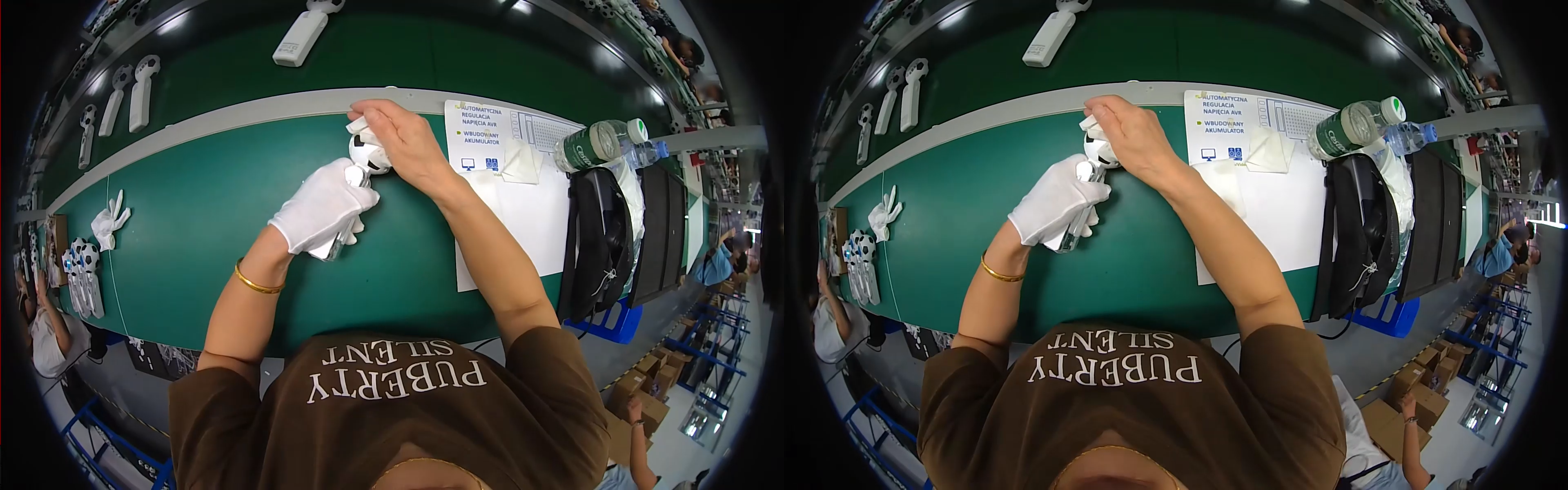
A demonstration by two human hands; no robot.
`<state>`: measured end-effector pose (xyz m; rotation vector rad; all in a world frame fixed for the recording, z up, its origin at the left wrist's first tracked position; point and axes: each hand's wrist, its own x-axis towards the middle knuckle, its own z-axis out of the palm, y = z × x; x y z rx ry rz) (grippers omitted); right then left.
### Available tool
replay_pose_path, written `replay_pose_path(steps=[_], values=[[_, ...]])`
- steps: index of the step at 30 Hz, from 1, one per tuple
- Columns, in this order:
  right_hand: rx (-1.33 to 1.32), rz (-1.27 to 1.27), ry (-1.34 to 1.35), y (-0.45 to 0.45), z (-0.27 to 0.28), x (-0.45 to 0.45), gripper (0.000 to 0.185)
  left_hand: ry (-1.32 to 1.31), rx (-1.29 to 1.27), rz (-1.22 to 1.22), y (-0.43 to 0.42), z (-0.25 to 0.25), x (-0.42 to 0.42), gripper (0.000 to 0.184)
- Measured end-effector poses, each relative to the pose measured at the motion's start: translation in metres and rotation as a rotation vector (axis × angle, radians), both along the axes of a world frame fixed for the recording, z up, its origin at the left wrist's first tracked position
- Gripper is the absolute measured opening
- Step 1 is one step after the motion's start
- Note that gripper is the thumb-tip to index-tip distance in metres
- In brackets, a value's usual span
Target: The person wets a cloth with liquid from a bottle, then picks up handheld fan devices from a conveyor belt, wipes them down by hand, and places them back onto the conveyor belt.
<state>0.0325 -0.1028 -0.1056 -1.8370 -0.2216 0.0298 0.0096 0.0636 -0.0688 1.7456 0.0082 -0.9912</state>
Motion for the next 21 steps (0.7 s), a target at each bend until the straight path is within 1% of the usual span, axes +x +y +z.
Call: replay_pose_path(steps=[2,3,5,7,10,11,14,16,19,21], values=[[-0.014,0.0,-0.058,0.001,0.0,-0.008,0.032,-0.017,-0.028,-0.007,0.001,-0.005,0.0,0.026],[-0.318,-0.002,-0.478,0.005,-0.006,-0.014,0.029,-0.016,-0.062,0.005,0.0,-0.003,0.001,0.025],[-0.411,0.003,-0.506,0.008,-0.004,-0.016,0.029,0.002,-0.115,0.017,0.001,0.002,0.001,0.025],[-0.46,-0.028,-0.565,0.01,-0.002,-0.011,0.027,0.008,-0.101,0.041,-0.003,0.002,0.004,0.024],[-0.148,-0.121,-0.111,0.007,0.005,0.002,0.026,-0.031,-0.001,0.008,-0.005,0.003,0.003,0.023],[-0.147,-0.182,-0.126,-0.001,0.001,0.009,0.025,-0.04,0.012,-0.007,-0.005,0.003,0.001,0.023],[0.226,-0.248,0.023,-0.031,0.013,-0.003,0.024,-0.047,0.023,0.004,-0.003,0.005,0.002,0.023],[-0.023,-0.367,-0.141,-0.058,0.035,-0.022,0.023,-0.036,0.031,-0.007,-0.003,0.005,0.002,0.023],[-0.392,-0.461,-0.113,-0.085,0.041,-0.06,0.025,-0.044,0.032,-0.028,-0.004,0.001,0.003,0.023],[-0.659,-0.428,-0.139,-0.094,0.036,-0.09,0.032,-0.045,0.038,-0.021,-0.005,0.003,0.002,0.024]])
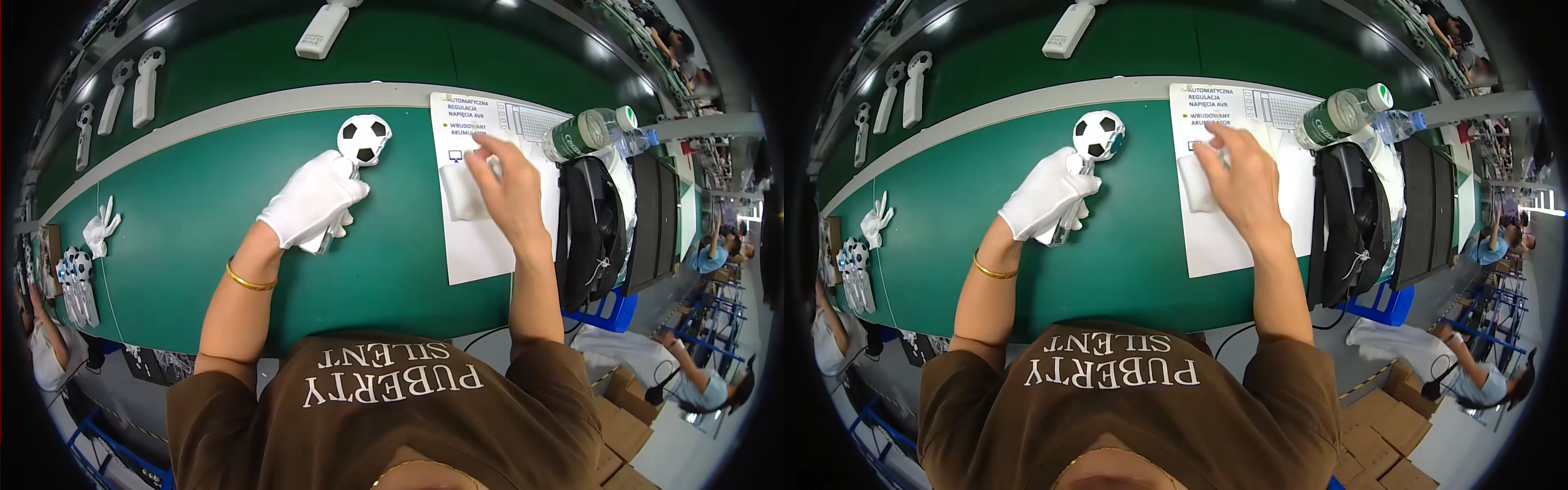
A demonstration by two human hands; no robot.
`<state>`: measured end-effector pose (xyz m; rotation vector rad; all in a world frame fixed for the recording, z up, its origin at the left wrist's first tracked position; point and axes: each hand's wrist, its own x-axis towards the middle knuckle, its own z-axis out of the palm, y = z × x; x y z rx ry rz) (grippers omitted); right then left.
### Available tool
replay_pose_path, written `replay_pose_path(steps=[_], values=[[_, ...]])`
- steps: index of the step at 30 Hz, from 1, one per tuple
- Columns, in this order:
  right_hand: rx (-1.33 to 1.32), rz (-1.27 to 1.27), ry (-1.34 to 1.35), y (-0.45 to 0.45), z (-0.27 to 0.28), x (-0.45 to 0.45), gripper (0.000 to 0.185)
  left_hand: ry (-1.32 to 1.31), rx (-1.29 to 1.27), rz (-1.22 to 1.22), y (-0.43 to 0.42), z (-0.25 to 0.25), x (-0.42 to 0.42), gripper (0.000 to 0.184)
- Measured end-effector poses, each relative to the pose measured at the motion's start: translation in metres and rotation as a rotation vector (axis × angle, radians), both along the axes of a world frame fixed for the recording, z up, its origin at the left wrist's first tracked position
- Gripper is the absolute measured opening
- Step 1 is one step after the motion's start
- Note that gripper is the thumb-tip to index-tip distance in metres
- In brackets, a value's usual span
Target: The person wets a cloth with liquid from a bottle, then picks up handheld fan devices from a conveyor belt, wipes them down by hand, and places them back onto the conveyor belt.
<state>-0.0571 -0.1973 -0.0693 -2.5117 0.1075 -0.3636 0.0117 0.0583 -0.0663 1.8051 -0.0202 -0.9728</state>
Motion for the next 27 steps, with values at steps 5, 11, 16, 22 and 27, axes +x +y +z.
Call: replay_pose_path(steps=[5,11,16,22,27], values=[[-0.297,-0.011,0.127,0.009,-0.009,-0.043,0.057,-0.023,0.049,0.008,-0.005,0.005,-0.004,0.023],[-0.315,0.023,0.156,0.017,-0.014,-0.038,0.048,-0.073,0.128,-0.023,-0.009,0.01,-0.006,0.024],[-0.161,0.131,-0.1,0.04,0.002,-0.014,0.037,-0.098,0.169,-0.029,-0.011,0.01,-0.008,0.025],[-0.262,0.261,-0.205,0.079,-0.001,0.023,0.034,-0.104,0.137,-0.028,-0.01,0.013,-0.009,0.027],[-0.31,0.203,-0.168,0.056,-0.005,0.035,0.033,-0.101,0.145,-0.044,-0.009,0.013,-0.009,0.026]])
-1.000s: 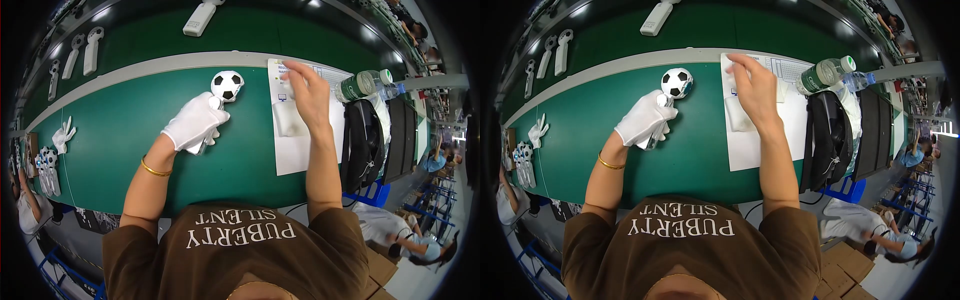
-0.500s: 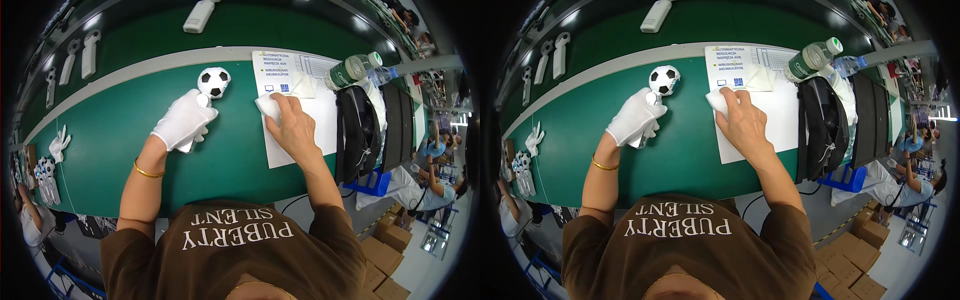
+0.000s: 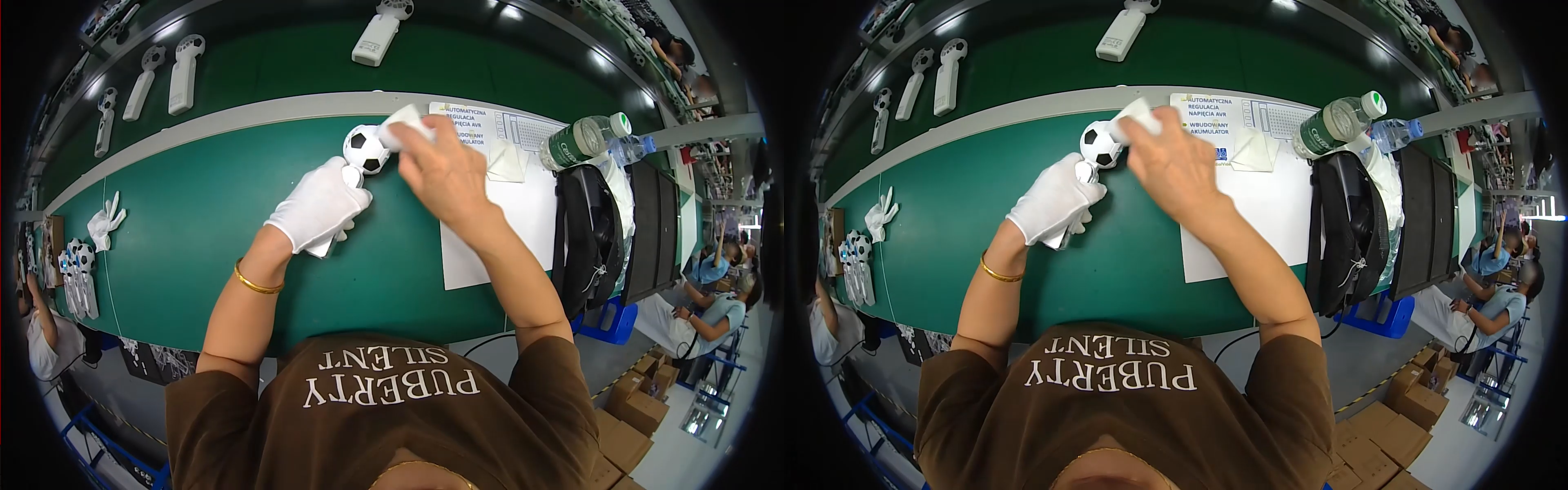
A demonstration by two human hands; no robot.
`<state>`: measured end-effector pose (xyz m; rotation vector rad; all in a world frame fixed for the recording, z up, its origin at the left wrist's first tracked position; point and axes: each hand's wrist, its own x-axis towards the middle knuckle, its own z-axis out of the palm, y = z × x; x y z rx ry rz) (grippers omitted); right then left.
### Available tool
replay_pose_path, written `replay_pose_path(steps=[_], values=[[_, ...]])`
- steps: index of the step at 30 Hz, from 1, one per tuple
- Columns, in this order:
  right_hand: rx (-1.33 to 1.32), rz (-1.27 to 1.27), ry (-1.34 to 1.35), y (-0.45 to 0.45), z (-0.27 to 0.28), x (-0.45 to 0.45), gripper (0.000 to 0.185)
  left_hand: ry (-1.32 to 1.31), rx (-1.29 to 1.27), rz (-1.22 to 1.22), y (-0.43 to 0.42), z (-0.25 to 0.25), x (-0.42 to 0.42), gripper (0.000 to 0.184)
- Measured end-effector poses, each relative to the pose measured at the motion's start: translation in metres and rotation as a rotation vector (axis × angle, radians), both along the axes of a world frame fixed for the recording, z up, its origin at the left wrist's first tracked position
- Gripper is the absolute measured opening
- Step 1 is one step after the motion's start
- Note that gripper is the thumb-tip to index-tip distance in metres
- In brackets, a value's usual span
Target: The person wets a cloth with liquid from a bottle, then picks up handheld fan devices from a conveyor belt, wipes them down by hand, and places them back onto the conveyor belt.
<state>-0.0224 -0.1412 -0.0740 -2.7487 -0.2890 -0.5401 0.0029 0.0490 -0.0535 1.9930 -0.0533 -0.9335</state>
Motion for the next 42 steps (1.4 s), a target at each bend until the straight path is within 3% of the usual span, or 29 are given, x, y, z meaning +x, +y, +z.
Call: replay_pose_path(steps=[5,10,13,16,19,22,23,25,26,28,30,32,33,34,36,38,39,40,42], values=[[0.148,0.082,-0.046,0.008,0.01,-0.007,0.035,-0.018,0.016,-0.012,-0.002,-0.002,0.002,0.026],[0.1,0.074,0.061,0.001,0.006,0.004,0.032,-0.023,0.046,-0.027,-0.002,-0.003,0.002,0.022],[0.207,0.011,0.099,-0.029,0.006,0.009,0.033,-0.005,-0.081,-0.014,0.006,-0.008,-0.001,0.024],[0.124,-0.026,0.209,-0.061,0.005,-0.011,0.031,0.17,-0.409,0.131,0.019,-0.02,-0.002,0.027],[0.28,-0.11,0.198,-0.073,0.007,-0.024,0.025,0.357,-0.659,0.146,0.025,-0.017,-0.003,0.033],[0.796,-0.218,0.099,-0.057,0.032,-0.021,0.022,0.483,-0.825,0.165,0.024,-0.015,-0.004,0.036],[1.024,-0.078,0.05,-0.047,0.041,-0.018,0.022,0.494,-0.844,0.158,0.022,-0.013,-0.005,0.035],[1.055,0.081,-0.071,-0.017,0.048,-0.009,0.022,0.452,-0.812,0.156,0.014,-0.01,-0.01,0.034],[0.922,0.18,-0.174,0.001,0.043,-0.001,0.023,0.361,-0.7,0.138,0.008,-0.002,-0.014,0.027],[0.327,0.392,-0.428,0.027,0.037,0.016,0.025,0.081,-0.444,0.006,-0.001,0.009,-0.024,0.025],[0.075,0.387,-0.163,0.041,0.028,0.015,0.025,0.087,-0.29,0.056,-0.005,0.026,-0.033,0.025],[0.191,0.46,0.287,0.037,0.042,0.023,0.023,-0.01,-0.229,-0.023,0.006,0.012,-0.035,0.024],[0.244,0.488,0.513,0.031,0.049,0.026,0.023,0.071,-0.267,-0.019,0.013,0.013,-0.036,0.022],[0.607,0.635,0.729,0.021,0.053,0.034,0.021,0.16,-0.311,-0.013,0.014,0.016,-0.039,0.021],[1.027,0.797,0.978,0.007,0.049,0.043,0.03,0.259,-0.505,0.005,0.013,0.022,-0.039,0.024],[1.69,0.798,0.677,0.013,0.03,0.04,0.037,0.408,-0.832,0.102,0.011,0.034,-0.036,0.027],[1.808,0.705,0.486,0.021,0.025,0.034,0.04,0.464,-0.985,0.08,0.013,0.022,-0.032,0.034],[1.815,0.598,0.316,0.033,0.026,0.029,0.04,0.505,-1.014,0.118,0.01,0.022,-0.03,0.037],[1.387,0.521,0.032,0.04,0.025,0.025,0.037,0.502,-1.027,0.268,0.0,0.021,-0.031,0.036]])
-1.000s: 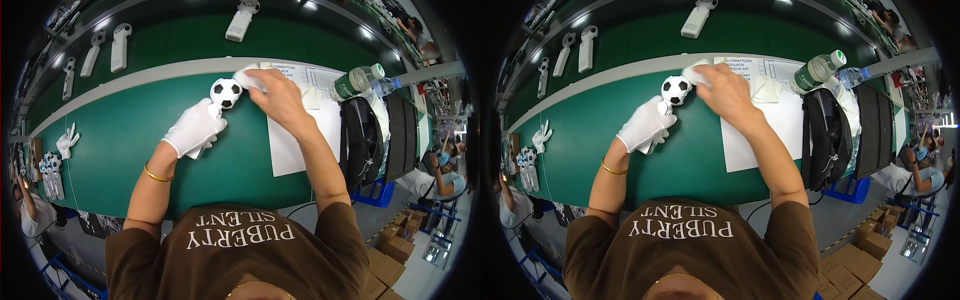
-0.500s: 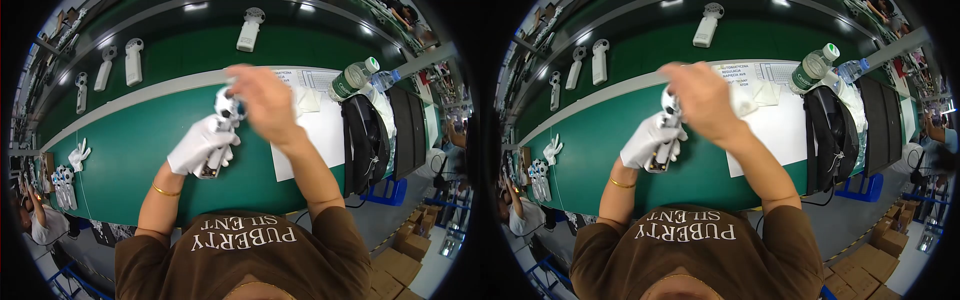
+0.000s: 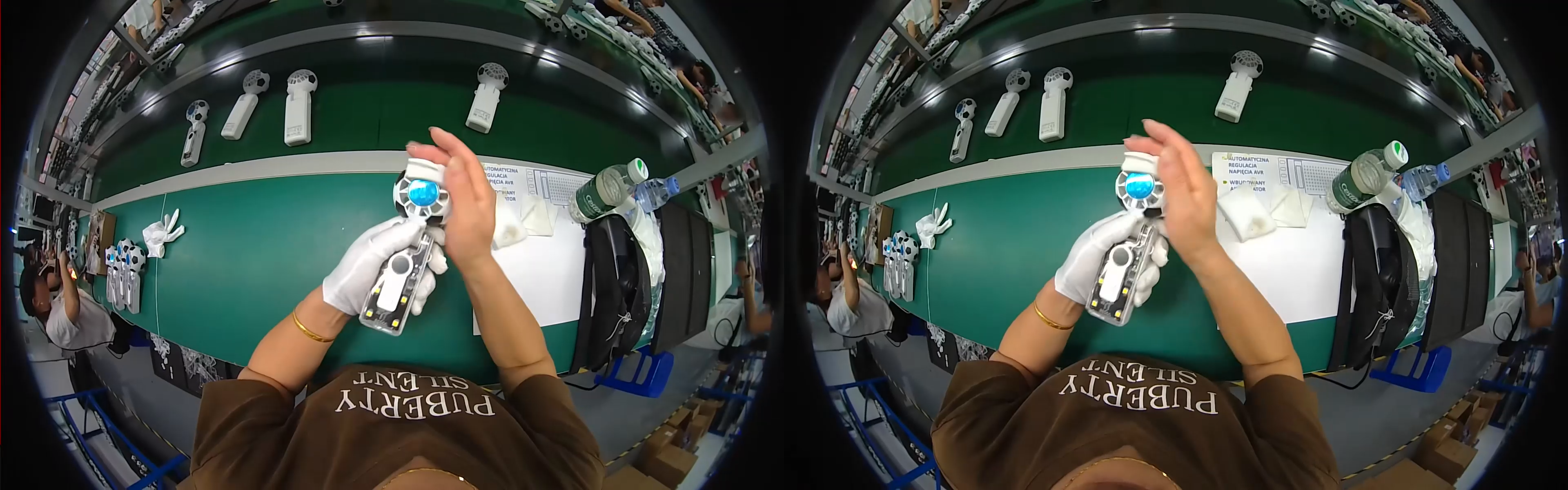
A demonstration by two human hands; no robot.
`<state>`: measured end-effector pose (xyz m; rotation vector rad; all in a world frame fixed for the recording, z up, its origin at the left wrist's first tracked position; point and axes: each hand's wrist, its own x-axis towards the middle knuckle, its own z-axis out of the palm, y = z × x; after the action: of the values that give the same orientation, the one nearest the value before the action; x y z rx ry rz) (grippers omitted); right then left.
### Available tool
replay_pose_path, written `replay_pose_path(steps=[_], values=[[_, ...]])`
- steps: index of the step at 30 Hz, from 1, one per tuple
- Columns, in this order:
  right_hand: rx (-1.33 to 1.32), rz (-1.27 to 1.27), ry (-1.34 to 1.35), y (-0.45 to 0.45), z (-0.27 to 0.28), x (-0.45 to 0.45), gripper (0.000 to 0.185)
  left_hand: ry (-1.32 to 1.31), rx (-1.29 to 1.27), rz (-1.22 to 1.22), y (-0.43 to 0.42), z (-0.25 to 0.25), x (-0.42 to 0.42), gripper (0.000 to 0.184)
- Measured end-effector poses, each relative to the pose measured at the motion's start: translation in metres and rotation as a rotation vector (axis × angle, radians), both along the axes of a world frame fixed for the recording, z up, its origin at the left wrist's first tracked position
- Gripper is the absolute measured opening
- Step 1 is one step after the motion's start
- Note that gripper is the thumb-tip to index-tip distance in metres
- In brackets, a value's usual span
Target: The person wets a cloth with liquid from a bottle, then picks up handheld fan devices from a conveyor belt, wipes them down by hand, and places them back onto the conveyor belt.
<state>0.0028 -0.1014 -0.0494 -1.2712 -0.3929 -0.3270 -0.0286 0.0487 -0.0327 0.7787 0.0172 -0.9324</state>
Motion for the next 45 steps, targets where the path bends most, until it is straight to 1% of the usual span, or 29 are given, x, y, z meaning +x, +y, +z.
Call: replay_pose_path(steps=[2,3,6,7,10,11,12,14,17,19,20,22,24,25,26,27,28,29,30,32,34,35,37,38,39,40,41,44,45], values=[[-0.365,-0.262,-0.223,0.005,-0.002,-0.003,0.035,0.034,0.027,0.049,-0.004,-0.001,-0.003,0.034],[-0.385,-0.298,-0.231,0.006,-0.001,0.001,0.031,0.045,0.04,0.069,-0.006,-0.001,-0.003,0.032],[-0.766,-0.306,-0.442,-0.004,0.006,0.009,0.03,0.044,0.098,-0.008,-0.005,-0.006,0.006,0.031],[-0.767,-0.298,-0.45,-0.003,0.005,0.012,0.029,0.01,0.105,-0.04,-0.004,-0.009,0.006,0.032],[-0.549,-0.039,0.041,-0.013,0.013,0.019,0.028,-0.032,0.144,-0.081,-0.006,-0.008,0.012,0.032],[-0.334,0.04,0.175,-0.018,0.008,0.028,0.028,-0.057,0.184,-0.1,-0.009,-0.009,0.018,0.034],[-0.265,0.07,0.219,-0.028,0.001,0.041,0.027,-0.073,0.196,-0.138,-0.01,-0.012,0.024,0.033],[-0.03,0.073,0.361,-0.041,-0.003,0.056,0.027,-0.214,0.349,-0.173,-0.015,-0.01,0.036,0.032],[-0.337,-0.401,0.263,-0.089,-0.018,0.093,0.025,-0.384,0.462,-0.056,-0.025,-0.013,0.069,0.03],[-0.491,-0.575,0.363,-0.139,-0.038,0.124,0.027,-0.449,0.591,0.013,-0.03,-0.015,0.103,0.026],[-0.572,-0.671,0.537,-0.143,-0.012,0.114,0.036,-0.498,0.681,0.028,-0.032,-0.021,0.124,0.023],[-0.885,-0.821,0.635,-0.181,-0.034,0.137,0.053,-0.838,0.949,0.107,-0.044,-0.03,0.164,0.024],[-1.122,-0.827,0.762,-0.185,-0.029,0.133,0.063,-1.613,1.309,0.353,-0.053,-0.063,0.211,0.034],[-1.244,-0.81,0.812,-0.18,-0.029,0.132,0.068,-1.655,1.344,0.304,-0.059,-0.056,0.22,0.039],[-1.339,-0.759,0.81,-0.18,-0.033,0.133,0.071,-1.558,1.484,0.291,-0.064,-0.048,0.214,0.041],[-1.341,-0.715,0.82,-0.179,-0.035,0.135,0.074,-1.458,1.587,0.14,-0.066,-0.059,0.229,0.043],[-1.371,-0.748,0.891,-0.171,-0.031,0.137,0.078,-1.47,1.593,0.12,-0.066,-0.058,0.226,0.05],[-1.43,-0.713,0.87,-0.173,-0.031,0.138,0.081,-1.385,1.539,0.328,-0.068,-0.066,0.217,0.058],[-1.461,-0.71,0.881,-0.174,-0.031,0.138,0.08,-1.44,1.538,0.365,-0.066,-0.07,0.216,0.063],[-1.436,-0.724,0.906,-0.181,-0.034,0.141,0.077,-1.65,1.613,0.525,-0.055,-0.062,0.207,0.064],[-1.348,-0.668,0.946,-0.194,-0.038,0.147,0.066,-1.574,1.683,0.593,-0.034,-0.049,0.203,0.062],[-1.304,-0.64,0.963,-0.203,-0.04,0.15,0.061,-1.456,1.734,0.574,-0.024,-0.053,0.209,0.066],[-0.614,-0.415,0.974,-0.211,-0.039,0.147,0.049,-1.208,1.829,0.505,-0.007,-0.056,0.217,0.077],[-0.275,-0.296,0.953,-0.208,-0.034,0.142,0.043,-1.072,1.744,0.44,-0.005,-0.053,0.22,0.078],[0.059,-0.221,0.828,-0.2,-0.034,0.134,0.032,-0.94,1.654,0.374,-0.003,-0.05,0.224,0.079],[0.109,-0.14,0.782,-0.176,-0.023,0.125,0.032,-0.812,1.554,0.315,0.007,-0.046,0.228,0.081],[0.164,-0.057,0.741,-0.164,-0.018,0.117,0.033,-0.839,1.506,0.406,0.005,-0.054,0.23,0.079],[0.27,0.169,0.571,-0.118,-0.002,0.082,0.037,-0.713,1.288,0.395,0.012,-0.058,0.24,0.079],[0.285,0.214,0.529,-0.105,-0.002,0.072,0.042,-0.664,1.11,0.516,0.013,-0.061,0.235,0.063]])
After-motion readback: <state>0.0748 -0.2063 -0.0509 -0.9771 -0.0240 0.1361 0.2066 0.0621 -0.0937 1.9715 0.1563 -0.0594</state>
